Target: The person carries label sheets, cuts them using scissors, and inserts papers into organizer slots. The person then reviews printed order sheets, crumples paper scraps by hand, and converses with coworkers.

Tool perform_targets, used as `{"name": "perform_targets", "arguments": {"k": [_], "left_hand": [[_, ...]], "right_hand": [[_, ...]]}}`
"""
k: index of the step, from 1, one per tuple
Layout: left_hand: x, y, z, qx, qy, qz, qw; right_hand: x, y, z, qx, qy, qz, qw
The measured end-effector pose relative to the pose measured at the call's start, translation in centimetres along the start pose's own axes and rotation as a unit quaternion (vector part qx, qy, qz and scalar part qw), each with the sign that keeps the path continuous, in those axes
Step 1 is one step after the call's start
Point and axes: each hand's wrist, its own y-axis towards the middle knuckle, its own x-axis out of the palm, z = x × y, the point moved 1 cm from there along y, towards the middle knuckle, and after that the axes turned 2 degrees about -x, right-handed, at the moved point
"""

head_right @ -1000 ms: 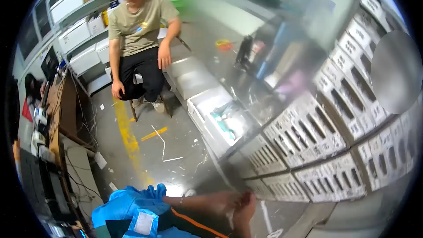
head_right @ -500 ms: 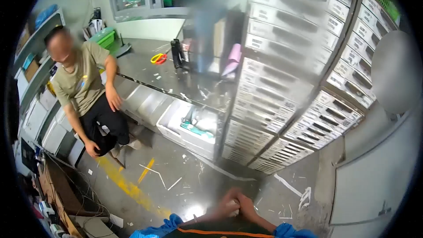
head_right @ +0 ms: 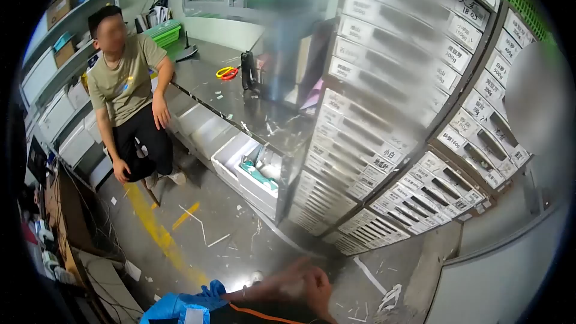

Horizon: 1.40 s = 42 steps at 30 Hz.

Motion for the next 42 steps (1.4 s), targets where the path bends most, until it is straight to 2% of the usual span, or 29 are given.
{"name": "perform_targets", "arguments": {"k": [3, 4, 6, 7, 9, 10, 12, 13, 14, 16, 17, 19, 21, 22, 24, 25, 26, 28, 29, 30, 31, 32, 33, 35, 36, 37, 39, 40, 42], "left_hand": [[-1.9, 4.5, -4.6, -0.021, -0.048, -0.031, 0.998], [-1.0, 6.2, -5.4, -0.028, -0.070, -0.046, 0.996], [1.6, 8.9, -7.3, -0.031, -0.082, 0.009, 0.996], [3.1, 9.9, -8.0, -0.034, -0.088, 0.040, 0.995], [3.9, 12.4, -10.0, -0.023, -0.012, 0.011, 1.000], [4.3, 13.5, -10.7, -0.024, 0.022, -0.004, 0.999], [5.2, 15.5, -12.1, -0.022, 0.052, -0.016, 0.998], [5.6, 16.7, -12.9, -0.018, 0.048, -0.014, 0.999], [6.1, 17.8, -13.6, -0.011, 0.043, -0.012, 0.999], [8.3, 18.7, -14.0, -0.003, 0.014, 0.038, 0.999], [8.5, 19.0, -14.2, 0.002, 0.008, 0.032, 0.999], [8.5, 19.1, -14.2, 0.009, -0.001, 0.022, 1.000], [9.1, 19.1, -14.0, 0.015, -0.018, 0.018, 1.000], [8.5, 19.3, -14.2, 0.021, -0.023, 0.015, 0.999], [7.7, 19.1, -15.0, 0.039, -0.052, 0.002, 0.998], [8.4, 18.6, -14.2, 0.048, 0.001, -0.032, 0.998], [9.0, 18.1, -13.3, 0.061, 0.054, -0.065, 0.995], [13.0, 15.0, -10.3, 0.071, 0.232, -0.030, 0.970], [15.6, 12.5, -8.1, 0.072, 0.337, -0.010, 0.939], [14.4, 12.6, -7.3, 0.249, 0.624, -0.017, 0.741], [15.3, 11.3, -6.4, 0.278, 0.760, 0.047, 0.586], [17.0, 10.2, -5.1, 0.221, 0.817, 0.079, 0.527], [18.6, 9.5, -4.3, 0.199, 0.884, 0.110, 0.409], [19.6, 8.8, -3.9, 0.234, 0.945, 0.102, 0.203], [19.9, 8.4, -3.9, 0.194, 0.962, 0.097, 0.165], [20.2, 8.0, -4.0, 0.157, 0.976, 0.090, 0.118], [20.6, 7.0, -4.0, 0.129, 0.982, 0.087, 0.103], [20.8, 6.6, -3.8, 0.119, 0.985, 0.086, 0.087], [20.8, 6.1, -3.4, 0.146, 0.985, 0.077, 0.044]], "right_hand": [[-4.0, 0.0, -1.4, -0.017, 0.021, 0.034, 0.999], [-5.7, 0.3, -1.8, -0.066, -0.006, 0.040, 0.997], [-9.6, 0.8, -2.6, -0.163, -0.061, 0.048, 0.984], [-11.6, 1.3, -3.0, -0.121, -0.012, 0.066, 0.990], [-15.3, 2.0, -3.7, -0.033, 0.087, 0.103, 0.990], [-16.1, 2.0, -6.4, 0.089, 0.082, 0.082, 0.989], [-18.5, 2.1, -7.0, 0.211, 0.192, -0.059, 0.957], [-21.3, 3.2, -4.1, -0.072, -0.138, -0.224, 0.962], [-24.2, 4.0, -1.2, -0.390, -0.407, -0.164, 0.809], [-25.2, 5.0, -1.6, -0.190, -0.196, -0.130, 0.953], [-25.1, 5.0, -1.9, -0.076, -0.083, -0.109, 0.988], [-23.9, 4.6, -3.5, 0.066, 0.075, -0.096, 0.990], [-21.7, 2.8, -9.0, 0.108, 0.157, -0.109, 0.976], [-21.5, 2.9, -8.3, 0.081, 0.145, -0.071, 0.984], [-21.4, 3.0, -8.0, -0.064, 0.060, -0.091, 0.992], [-21.2, 2.9, -8.1, -0.068, 0.053, -0.110, 0.990], [-20.8, 3.2, -8.6, -0.031, 0.102, -0.145, 0.984], [-19.7, 3.8, -10.4, 0.088, 0.268, -0.232, 0.931], [-19.4, 4.3, -11.4, 0.106, 0.308, -0.259, 0.909], [-19.1, 4.9, -12.2, 0.103, 0.316, -0.271, 0.903], [-19.9, 6.6, -10.5, 0.055, 0.223, -0.189, 0.955], [-19.4, 6.6, -11.8, 0.046, 0.175, -0.197, 0.964], [-18.3, 6.4, -13.6, 0.026, 0.156, -0.269, 0.950], [-16.5, 5.6, -14.9, 0.042, 0.130, -0.339, 0.931], [-15.6, 4.4, -15.5, -0.032, 0.122, -0.396, 0.910], [-14.7, 3.1, -16.9, -0.049, 0.086, -0.421, 0.902], [-13.8, 1.6, -17.2, -0.043, 0.051, -0.386, 0.920], [-13.3, 1.2, -17.0, -0.057, 0.088, -0.373, 0.922], [-12.8, 0.5, -17.5, -0.063, 0.107, -0.380, 0.917]]}}
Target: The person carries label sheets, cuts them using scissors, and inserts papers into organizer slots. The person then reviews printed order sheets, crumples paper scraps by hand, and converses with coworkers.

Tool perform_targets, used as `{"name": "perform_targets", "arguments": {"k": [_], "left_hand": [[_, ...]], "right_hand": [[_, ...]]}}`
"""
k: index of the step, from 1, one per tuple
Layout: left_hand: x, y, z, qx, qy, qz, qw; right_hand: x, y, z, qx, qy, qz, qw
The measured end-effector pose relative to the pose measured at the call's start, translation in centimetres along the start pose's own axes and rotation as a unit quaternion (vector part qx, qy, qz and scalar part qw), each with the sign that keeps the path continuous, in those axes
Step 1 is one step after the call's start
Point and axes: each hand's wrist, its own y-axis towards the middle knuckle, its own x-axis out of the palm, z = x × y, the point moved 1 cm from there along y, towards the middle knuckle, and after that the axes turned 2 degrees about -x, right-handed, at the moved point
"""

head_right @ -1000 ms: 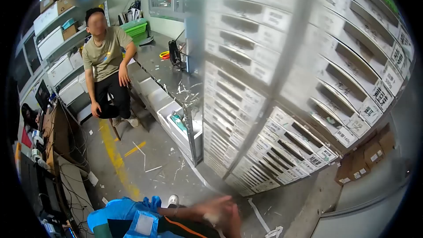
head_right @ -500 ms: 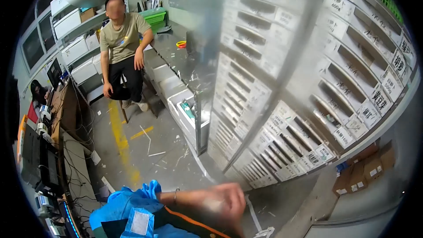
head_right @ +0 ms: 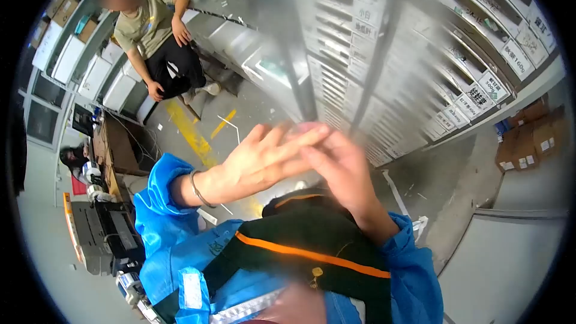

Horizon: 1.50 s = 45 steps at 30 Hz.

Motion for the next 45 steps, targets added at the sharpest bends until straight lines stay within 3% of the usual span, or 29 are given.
{"name": "perform_targets", "arguments": {"k": [5, 8, 14, 20, 23, 26, 29, 33, 36, 41, 45], "left_hand": [[0.3, -0.9, -0.3, 0.021, 0.070, 0.034, 0.997], [0.1, -1.3, -0.6, 0.022, 0.026, 0.057, 0.998], [0.6, -2.2, -0.8, 0.019, 0.139, 0.062, 0.988], [-0.5, -2.8, -1.5, 0.024, 0.144, 0.064, 0.987], [-1.3, -3.2, -2.0, 0.033, 0.159, 0.042, 0.986], [-1.5, -3.8, -2.5, 0.036, 0.190, 0.032, 0.981], [-1.5, -4.3, -2.5, 0.038, 0.197, 0.028, 0.979], [-2.1, -4.4, -2.6, 0.041, 0.200, 0.012, 0.979], [-2.8, -4.5, -2.7, 0.060, 0.223, -0.042, 0.972], [-2.9, -4.6, -2.8, 0.063, 0.214, -0.050, 0.973], [-2.1, -4.8, -2.5, 0.045, 0.182, 0.002, 0.982]], "right_hand": [[1.0, -0.2, -0.5, -0.017, -0.024, -0.017, 0.999], [1.4, -0.3, -0.7, -0.022, -0.031, -0.015, 0.999], [2.0, -0.2, -0.8, -0.051, -0.061, -0.025, 0.997], [2.7, -0.4, -1.1, -0.051, -0.070, -0.033, 0.996], [2.9, -0.4, -1.4, -0.113, -0.119, 0.014, 0.986], [1.9, 0.4, -3.3, -0.275, -0.434, -0.030, 0.858], [2.1, 0.8, -4.4, -0.330, -0.553, -0.029, 0.764], [2.5, 1.1, -5.0, -0.376, -0.626, -0.021, 0.683], [2.7, 1.4, -5.5, -0.389, -0.651, -0.034, 0.651], [2.8, 2.0, -6.0, -0.373, -0.652, -0.061, 0.658], [3.1, 2.4, -6.4, -0.400, -0.656, -0.090, 0.634]]}}
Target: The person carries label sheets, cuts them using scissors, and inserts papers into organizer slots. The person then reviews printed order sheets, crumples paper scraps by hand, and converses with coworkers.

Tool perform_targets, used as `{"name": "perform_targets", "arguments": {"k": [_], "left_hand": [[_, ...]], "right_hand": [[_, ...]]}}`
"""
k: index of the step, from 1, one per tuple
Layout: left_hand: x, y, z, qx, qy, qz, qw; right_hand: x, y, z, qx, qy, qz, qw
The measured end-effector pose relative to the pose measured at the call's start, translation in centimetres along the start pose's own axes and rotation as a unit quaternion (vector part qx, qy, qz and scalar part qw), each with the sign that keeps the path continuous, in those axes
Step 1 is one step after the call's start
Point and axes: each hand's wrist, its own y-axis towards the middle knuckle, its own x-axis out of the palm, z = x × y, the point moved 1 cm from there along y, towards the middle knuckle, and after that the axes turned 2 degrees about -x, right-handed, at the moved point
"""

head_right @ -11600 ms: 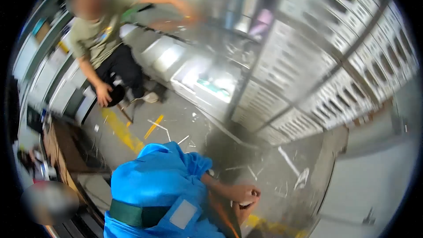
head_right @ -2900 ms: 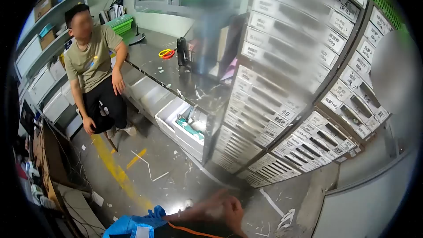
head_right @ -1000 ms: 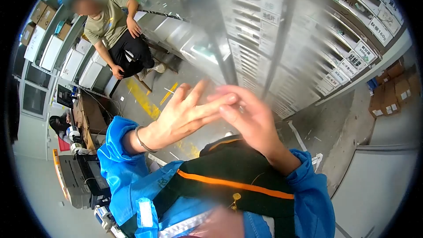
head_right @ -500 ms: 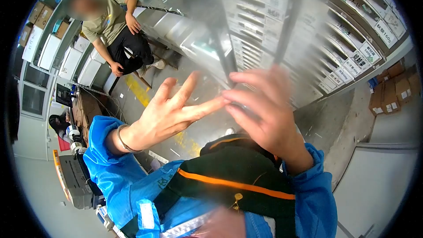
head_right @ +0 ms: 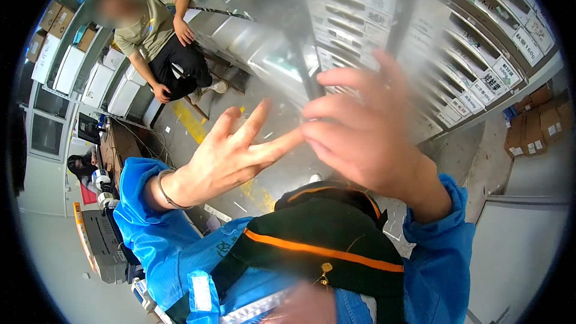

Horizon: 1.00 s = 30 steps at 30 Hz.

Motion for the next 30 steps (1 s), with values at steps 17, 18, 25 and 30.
{"name": "perform_targets", "arguments": {"k": [17, 18, 25, 30], "left_hand": [[-1.7, 0.4, 0.1, -0.031, -0.088, 0.002, 0.996], [-1.8, 0.4, 0.1, -0.031, -0.082, -0.004, 0.996], [-1.4, 0.1, 0.0, -0.030, -0.006, 0.015, 0.999], [-1.7, 0.1, 0.3, -0.038, -0.015, 0.004, 0.999]], "right_hand": [[-0.1, 0.0, 0.5, -0.022, -0.040, 0.047, 0.998], [-0.3, 0.0, 0.6, -0.017, -0.034, 0.046, 0.998], [-0.9, 0.0, 0.3, -0.002, -0.008, 0.023, 1.000], [-1.1, -0.2, -0.1, -0.004, -0.015, 0.021, 1.000]]}}
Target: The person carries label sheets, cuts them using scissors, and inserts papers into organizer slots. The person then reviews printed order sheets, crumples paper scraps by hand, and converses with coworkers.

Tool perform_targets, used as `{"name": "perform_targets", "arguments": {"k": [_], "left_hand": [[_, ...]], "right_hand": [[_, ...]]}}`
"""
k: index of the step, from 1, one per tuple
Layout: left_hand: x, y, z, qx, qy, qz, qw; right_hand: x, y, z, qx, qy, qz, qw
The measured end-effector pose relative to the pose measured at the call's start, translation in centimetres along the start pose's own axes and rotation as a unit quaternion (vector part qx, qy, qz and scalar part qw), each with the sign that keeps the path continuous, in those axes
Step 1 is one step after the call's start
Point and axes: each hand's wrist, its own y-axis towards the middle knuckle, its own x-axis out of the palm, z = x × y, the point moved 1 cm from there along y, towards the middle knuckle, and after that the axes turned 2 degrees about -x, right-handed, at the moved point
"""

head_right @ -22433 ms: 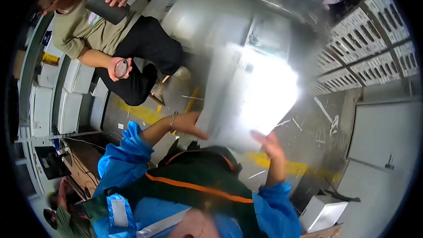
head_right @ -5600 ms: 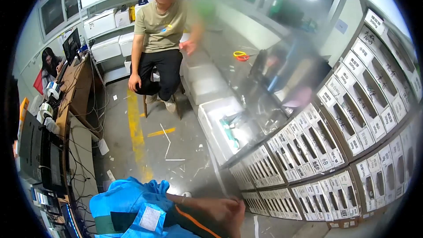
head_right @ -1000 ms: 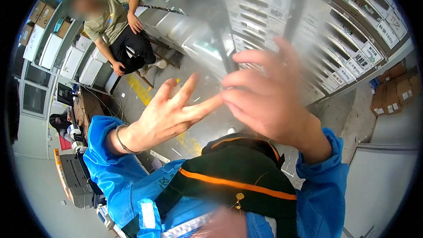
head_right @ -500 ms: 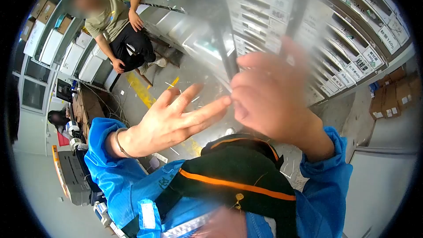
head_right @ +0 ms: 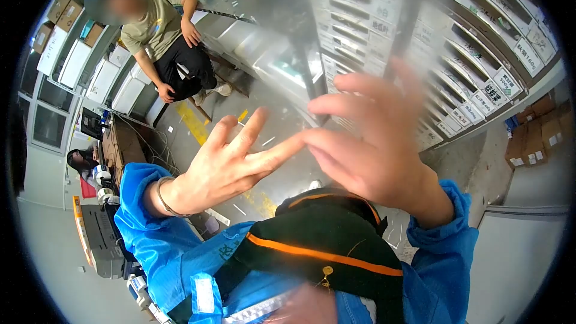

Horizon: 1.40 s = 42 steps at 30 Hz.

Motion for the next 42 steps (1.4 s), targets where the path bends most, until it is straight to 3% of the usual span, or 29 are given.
{"name": "perform_targets", "arguments": {"k": [17, 21, 27, 32, 36, 42], "left_hand": [[-1.2, 0.3, 0.3, 0.026, -0.007, -0.083, 0.996], [-1.2, 0.3, 0.5, 0.010, -0.048, -0.060, 0.997], [-1.4, 0.2, 0.4, 0.011, -0.025, -0.046, 0.999], [-0.7, 0.0, 0.2, 0.004, -0.001, 0.002, 1.000], [-0.8, 0.0, 0.1, 0.016, 0.023, -0.030, 0.999], [-1.3, 0.0, 0.1, 0.027, -0.002, -0.062, 0.998]], "right_hand": [[0.5, 0.8, -0.2, -0.109, -0.057, 0.011, 0.992], [1.0, 0.5, -0.5, -0.143, -0.062, 0.002, 0.988], [1.1, -0.6, 0.5, -0.106, -0.081, 0.031, 0.991], [0.3, -0.6, 1.0, -0.037, -0.003, 0.009, 0.999], [-0.2, 0.2, 0.3, -0.001, -0.002, -0.001, 1.000], [-0.3, 0.2, 0.2, -0.047, -0.018, -0.019, 0.999]]}}
